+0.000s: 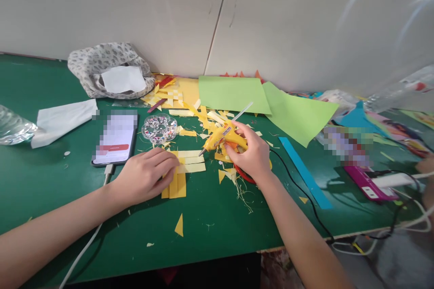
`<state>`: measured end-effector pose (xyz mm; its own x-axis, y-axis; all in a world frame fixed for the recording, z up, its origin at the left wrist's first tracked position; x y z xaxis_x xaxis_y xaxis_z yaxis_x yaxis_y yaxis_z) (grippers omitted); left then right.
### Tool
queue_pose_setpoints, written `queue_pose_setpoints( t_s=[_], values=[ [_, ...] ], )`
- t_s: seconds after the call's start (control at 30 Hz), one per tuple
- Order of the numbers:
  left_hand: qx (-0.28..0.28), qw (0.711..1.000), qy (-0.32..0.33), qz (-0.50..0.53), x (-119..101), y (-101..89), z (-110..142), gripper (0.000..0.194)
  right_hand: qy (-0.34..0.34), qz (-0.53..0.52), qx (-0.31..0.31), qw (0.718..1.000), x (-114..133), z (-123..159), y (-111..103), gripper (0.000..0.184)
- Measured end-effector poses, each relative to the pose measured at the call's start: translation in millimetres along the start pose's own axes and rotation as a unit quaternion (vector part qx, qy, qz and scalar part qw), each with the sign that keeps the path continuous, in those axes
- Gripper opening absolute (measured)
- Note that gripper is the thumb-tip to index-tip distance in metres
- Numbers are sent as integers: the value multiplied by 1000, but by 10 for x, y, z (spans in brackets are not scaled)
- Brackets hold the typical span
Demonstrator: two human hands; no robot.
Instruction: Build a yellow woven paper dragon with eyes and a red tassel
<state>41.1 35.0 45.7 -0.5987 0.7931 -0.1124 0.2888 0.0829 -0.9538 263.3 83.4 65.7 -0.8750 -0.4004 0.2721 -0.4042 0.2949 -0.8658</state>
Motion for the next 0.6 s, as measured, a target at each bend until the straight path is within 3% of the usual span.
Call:
queue_pose_setpoints(
  t_s=[0.17, 0.37, 0.6],
  values=[
    [-2, 1000, 16, 16, -10, -62, 22, 23, 1, -24, -14, 1000, -2, 1, -29, 53],
    [4, 998, 51, 24, -76, -9, 39, 28, 12, -31, -21, 999, -2, 9, -48, 51],
    [52, 998, 10, 45, -60, 79, 8, 40, 10, -27, -23, 999, 0, 10, -38, 51]
  ],
)
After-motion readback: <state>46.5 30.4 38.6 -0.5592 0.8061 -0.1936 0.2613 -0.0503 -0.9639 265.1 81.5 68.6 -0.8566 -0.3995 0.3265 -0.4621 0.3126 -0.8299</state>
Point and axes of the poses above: each hand's wrist, its own z-axis away from the middle knuckle, its own y-axis out of the palm, x = y × z, the point moved 7 cm from there along -z, towards the middle knuckle, and after that the axes turned 13 degrees about x, right-handed, at the moved point
